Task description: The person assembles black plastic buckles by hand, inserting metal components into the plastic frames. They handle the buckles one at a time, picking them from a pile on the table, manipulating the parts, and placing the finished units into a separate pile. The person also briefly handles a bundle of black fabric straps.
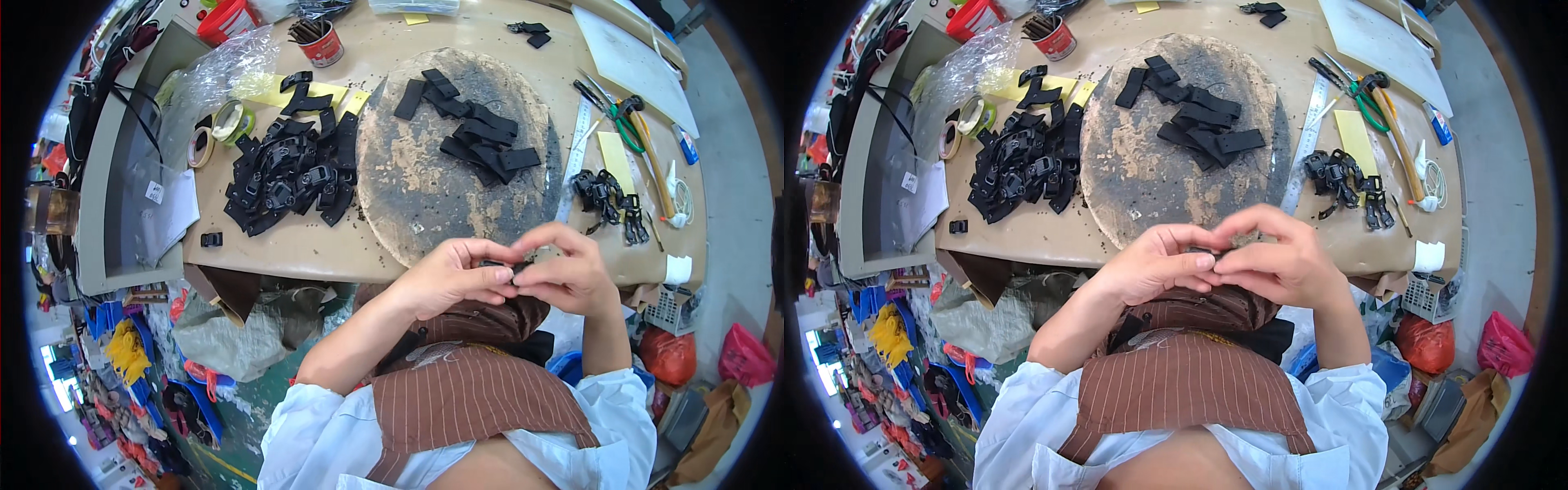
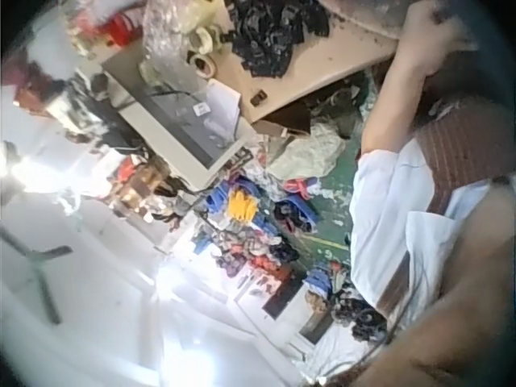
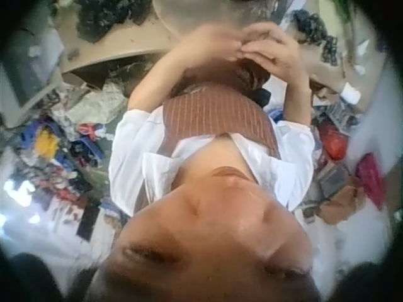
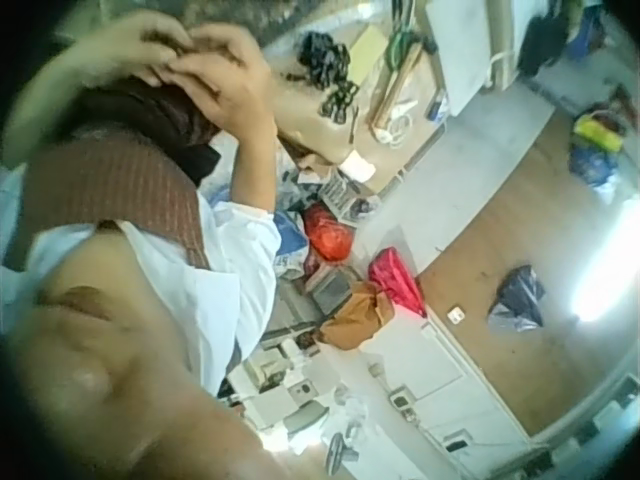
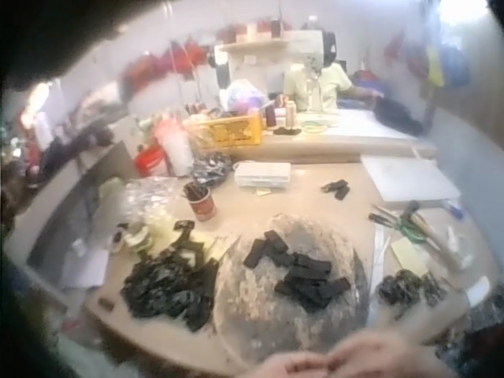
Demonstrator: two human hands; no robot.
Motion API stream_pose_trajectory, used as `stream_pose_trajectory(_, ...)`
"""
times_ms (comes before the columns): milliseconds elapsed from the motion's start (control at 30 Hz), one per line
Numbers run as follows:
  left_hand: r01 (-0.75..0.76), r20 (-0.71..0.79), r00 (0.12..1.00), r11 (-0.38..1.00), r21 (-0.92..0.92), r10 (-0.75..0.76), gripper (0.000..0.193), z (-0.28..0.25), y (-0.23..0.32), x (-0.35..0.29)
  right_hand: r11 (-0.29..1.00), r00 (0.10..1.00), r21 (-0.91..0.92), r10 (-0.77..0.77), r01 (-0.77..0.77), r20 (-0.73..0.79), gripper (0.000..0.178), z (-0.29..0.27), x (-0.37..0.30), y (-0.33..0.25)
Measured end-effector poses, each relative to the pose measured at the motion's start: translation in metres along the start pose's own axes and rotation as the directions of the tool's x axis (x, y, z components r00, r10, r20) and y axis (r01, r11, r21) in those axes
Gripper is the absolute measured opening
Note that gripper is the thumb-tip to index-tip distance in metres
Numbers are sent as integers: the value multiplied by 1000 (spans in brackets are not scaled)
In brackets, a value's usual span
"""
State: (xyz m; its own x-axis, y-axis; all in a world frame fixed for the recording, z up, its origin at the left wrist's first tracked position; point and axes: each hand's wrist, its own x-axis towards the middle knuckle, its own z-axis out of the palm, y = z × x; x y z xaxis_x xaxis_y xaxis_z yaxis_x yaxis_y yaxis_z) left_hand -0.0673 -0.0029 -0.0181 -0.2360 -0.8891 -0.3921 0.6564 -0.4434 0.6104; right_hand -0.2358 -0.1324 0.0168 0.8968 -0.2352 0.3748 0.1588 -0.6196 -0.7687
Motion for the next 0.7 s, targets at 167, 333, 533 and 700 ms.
stream_pose_trajectory(167, -212, -169, 956, 964, 164, 239, 18, 0, -4, -8, 989, 989, -59, 128, -132, -76, 38, 11, -1, -2)
stream_pose_trajectory(333, -183, -226, 944, 951, 249, 241, 17, 0, -12, -17, 997, 999, -50, 51, -51, 9, 36, 16, 1, -5)
stream_pose_trajectory(533, -162, -292, 902, 875, 455, 319, 17, 0, -12, -24, 995, 999, -94, 29, -30, -15, 26, 31, 3, -11)
stream_pose_trajectory(700, -427, -401, 732, 829, 360, 551, 14, 6, -17, -17, 987, 967, -96, 101, -126, -234, 20, 57, 2, -10)
